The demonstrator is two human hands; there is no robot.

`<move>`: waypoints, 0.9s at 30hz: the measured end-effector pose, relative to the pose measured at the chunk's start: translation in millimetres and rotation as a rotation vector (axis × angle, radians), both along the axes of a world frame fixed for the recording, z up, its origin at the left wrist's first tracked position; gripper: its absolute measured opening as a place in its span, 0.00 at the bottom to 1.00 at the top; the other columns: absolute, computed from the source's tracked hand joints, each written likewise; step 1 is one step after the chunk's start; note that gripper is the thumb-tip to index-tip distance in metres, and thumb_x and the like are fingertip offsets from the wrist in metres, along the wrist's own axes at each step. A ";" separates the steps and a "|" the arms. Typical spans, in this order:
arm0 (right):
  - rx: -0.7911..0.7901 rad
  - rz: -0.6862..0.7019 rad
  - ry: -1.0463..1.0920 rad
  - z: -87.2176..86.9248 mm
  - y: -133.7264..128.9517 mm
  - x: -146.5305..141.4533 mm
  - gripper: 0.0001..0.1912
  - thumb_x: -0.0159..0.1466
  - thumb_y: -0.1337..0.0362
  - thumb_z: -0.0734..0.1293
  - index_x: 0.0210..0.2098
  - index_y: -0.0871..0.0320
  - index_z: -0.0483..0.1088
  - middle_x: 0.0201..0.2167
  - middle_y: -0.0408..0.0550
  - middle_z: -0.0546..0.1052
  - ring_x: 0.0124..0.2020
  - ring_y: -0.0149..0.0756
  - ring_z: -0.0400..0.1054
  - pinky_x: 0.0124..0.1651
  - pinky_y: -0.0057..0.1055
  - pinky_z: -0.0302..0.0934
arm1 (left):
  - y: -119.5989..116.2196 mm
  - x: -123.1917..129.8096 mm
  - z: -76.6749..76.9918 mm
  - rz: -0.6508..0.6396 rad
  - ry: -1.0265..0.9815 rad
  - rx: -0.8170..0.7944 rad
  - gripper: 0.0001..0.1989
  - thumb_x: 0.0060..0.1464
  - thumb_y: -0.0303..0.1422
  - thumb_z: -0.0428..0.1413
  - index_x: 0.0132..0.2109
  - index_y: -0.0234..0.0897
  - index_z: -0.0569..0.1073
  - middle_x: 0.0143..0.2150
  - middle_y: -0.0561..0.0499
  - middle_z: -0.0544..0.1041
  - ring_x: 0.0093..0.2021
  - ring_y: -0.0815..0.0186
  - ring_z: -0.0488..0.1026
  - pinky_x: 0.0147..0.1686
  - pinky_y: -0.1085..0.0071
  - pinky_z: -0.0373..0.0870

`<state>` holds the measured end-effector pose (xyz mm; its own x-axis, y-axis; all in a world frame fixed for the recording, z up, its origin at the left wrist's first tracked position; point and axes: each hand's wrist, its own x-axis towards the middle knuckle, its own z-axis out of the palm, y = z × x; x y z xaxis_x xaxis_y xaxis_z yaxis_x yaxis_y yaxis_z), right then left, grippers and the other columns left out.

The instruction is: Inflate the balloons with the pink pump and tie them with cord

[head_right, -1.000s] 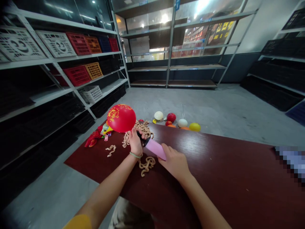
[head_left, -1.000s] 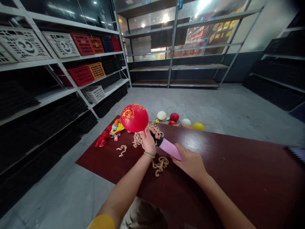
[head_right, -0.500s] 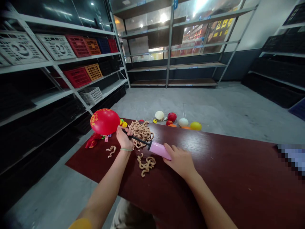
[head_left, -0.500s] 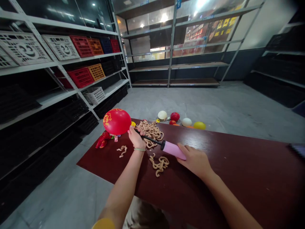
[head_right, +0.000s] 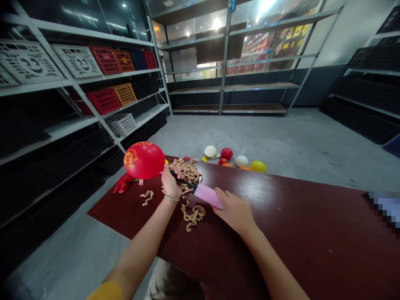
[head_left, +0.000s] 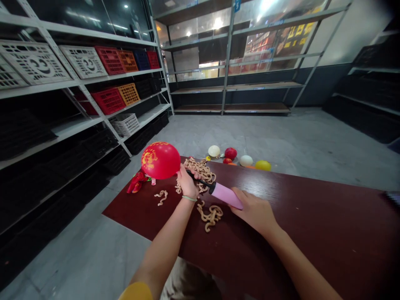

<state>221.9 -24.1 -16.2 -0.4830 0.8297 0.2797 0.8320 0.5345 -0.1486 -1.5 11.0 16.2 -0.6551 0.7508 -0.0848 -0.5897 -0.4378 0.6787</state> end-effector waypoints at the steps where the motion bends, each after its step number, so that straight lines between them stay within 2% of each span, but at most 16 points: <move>1: 0.003 0.001 -0.013 -0.4 2.5 4.1 0.23 0.63 0.55 0.63 0.57 0.51 0.67 0.43 0.46 0.79 0.40 0.40 0.73 0.35 0.31 0.56 | 1.7 -7.0 -0.5 0.021 -0.007 -0.001 0.16 0.58 0.46 0.55 0.35 0.40 0.59 0.20 0.61 0.61 0.15 0.75 0.57 0.18 0.75 0.55; 4: 0.015 0.009 -0.048 -1.7 8.6 14.4 0.21 0.63 0.55 0.64 0.55 0.50 0.67 0.42 0.45 0.79 0.39 0.39 0.73 0.33 0.30 0.53 | 5.2 -22.4 -1.5 0.078 -0.029 0.001 0.16 0.60 0.46 0.53 0.36 0.41 0.59 0.20 0.62 0.60 0.14 0.75 0.56 0.18 0.76 0.54; 7: 0.033 0.012 -0.073 -2.1 8.4 15.2 0.21 0.64 0.54 0.64 0.55 0.51 0.67 0.41 0.45 0.78 0.38 0.40 0.73 0.33 0.31 0.52 | 4.6 -21.0 -0.8 0.104 -0.039 -0.006 0.16 0.61 0.46 0.52 0.36 0.41 0.58 0.20 0.62 0.59 0.14 0.75 0.55 0.17 0.76 0.53; 10: 0.026 0.008 -0.071 -1.2 1.1 4.9 0.22 0.64 0.54 0.63 0.55 0.52 0.66 0.42 0.47 0.79 0.39 0.40 0.73 0.33 0.31 0.52 | 0.3 0.8 -1.0 0.076 -0.026 -0.016 0.15 0.61 0.45 0.51 0.34 0.40 0.58 0.19 0.61 0.59 0.14 0.75 0.55 0.16 0.76 0.53; 13: -0.014 -0.053 -0.032 1.1 -8.1 -9.7 0.22 0.64 0.53 0.63 0.55 0.53 0.66 0.42 0.47 0.79 0.37 0.40 0.74 0.32 0.31 0.52 | -5.2 28.2 -2.5 -0.006 0.032 -0.014 0.15 0.61 0.44 0.52 0.33 0.40 0.58 0.19 0.60 0.61 0.14 0.74 0.56 0.16 0.75 0.55; 16: -0.045 -0.072 0.005 3.1 -12.6 -18.9 0.22 0.64 0.52 0.63 0.56 0.52 0.66 0.43 0.46 0.79 0.38 0.40 0.74 0.32 0.31 0.53 | -7.9 37.8 -2.8 -0.053 0.081 -0.019 0.15 0.61 0.44 0.52 0.33 0.40 0.59 0.20 0.60 0.61 0.14 0.73 0.57 0.16 0.74 0.57; 20: -0.046 0.005 0.010 3.4 -7.7 -14.9 0.22 0.65 0.53 0.62 0.57 0.52 0.64 0.44 0.47 0.78 0.41 0.40 0.73 0.35 0.31 0.54 | -3.0 16.4 -1.6 -0.022 0.092 -0.028 0.16 0.60 0.45 0.52 0.32 0.40 0.59 0.20 0.60 0.61 0.15 0.74 0.57 0.17 0.74 0.57; 27: -0.005 0.010 -0.045 -2.2 12.1 16.7 0.21 0.65 0.54 0.63 0.55 0.50 0.66 0.42 0.45 0.78 0.41 0.40 0.72 0.34 0.31 0.52 | 10.5 -31.1 -3.5 0.189 0.049 -0.052 0.16 0.61 0.44 0.52 0.32 0.39 0.58 0.23 0.60 0.61 0.17 0.75 0.57 0.19 0.74 0.56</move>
